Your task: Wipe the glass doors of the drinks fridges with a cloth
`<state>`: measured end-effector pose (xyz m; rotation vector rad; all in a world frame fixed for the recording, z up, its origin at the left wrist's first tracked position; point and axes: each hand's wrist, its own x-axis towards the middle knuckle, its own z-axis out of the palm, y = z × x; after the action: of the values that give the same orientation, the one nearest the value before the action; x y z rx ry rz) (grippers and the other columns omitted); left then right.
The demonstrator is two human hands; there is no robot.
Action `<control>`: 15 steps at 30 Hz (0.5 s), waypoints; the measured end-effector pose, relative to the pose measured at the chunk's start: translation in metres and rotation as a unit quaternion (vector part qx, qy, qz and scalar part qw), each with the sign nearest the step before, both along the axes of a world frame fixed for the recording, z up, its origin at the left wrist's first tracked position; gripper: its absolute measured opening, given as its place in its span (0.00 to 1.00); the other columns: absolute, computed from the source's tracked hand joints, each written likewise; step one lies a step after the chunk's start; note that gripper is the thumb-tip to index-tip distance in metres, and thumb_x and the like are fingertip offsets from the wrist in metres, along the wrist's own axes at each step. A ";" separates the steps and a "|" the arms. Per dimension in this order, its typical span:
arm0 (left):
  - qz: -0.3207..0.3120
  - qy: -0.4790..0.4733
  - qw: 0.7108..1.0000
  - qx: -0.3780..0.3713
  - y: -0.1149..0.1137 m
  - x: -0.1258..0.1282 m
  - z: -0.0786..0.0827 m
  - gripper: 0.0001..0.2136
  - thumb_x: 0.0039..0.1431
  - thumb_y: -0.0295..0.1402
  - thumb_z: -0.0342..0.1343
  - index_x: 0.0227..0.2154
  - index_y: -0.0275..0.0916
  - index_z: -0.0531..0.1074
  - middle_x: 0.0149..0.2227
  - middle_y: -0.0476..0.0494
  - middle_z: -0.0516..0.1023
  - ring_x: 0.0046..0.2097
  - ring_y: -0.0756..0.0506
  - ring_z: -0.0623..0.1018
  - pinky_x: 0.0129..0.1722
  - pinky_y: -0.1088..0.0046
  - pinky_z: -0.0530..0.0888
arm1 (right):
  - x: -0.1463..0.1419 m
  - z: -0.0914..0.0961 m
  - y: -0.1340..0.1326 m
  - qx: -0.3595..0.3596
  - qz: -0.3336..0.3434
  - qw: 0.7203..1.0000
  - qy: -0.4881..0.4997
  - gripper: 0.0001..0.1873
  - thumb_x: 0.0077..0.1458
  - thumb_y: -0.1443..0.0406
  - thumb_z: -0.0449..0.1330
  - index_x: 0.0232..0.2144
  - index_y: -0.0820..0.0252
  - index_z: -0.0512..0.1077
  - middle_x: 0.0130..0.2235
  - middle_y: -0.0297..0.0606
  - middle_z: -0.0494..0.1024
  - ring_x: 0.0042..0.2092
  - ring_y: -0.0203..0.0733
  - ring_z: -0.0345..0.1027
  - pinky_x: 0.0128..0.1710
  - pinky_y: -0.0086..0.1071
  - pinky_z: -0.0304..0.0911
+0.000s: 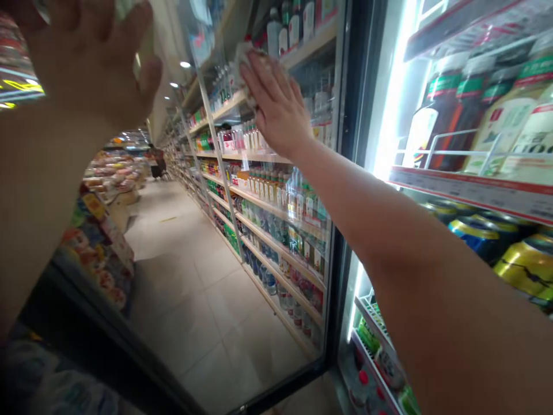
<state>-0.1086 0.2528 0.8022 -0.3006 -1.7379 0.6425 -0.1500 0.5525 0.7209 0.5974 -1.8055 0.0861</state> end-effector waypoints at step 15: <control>-0.047 0.001 0.999 0.016 0.005 -0.001 -0.003 0.26 0.71 0.39 0.42 0.69 0.40 0.54 0.77 0.52 0.33 0.75 0.50 0.28 0.72 0.42 0.40 | -0.011 -0.034 0.012 -0.091 -0.017 0.996 0.018 0.37 0.65 0.63 0.41 0.75 0.60 0.51 0.76 0.32 0.44 0.78 0.50 0.33 0.78 0.50 0.39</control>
<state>-0.1100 0.2582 0.7990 -0.3573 -1.7198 0.5451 -0.1608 0.5644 0.6867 0.4369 -1.7497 0.2135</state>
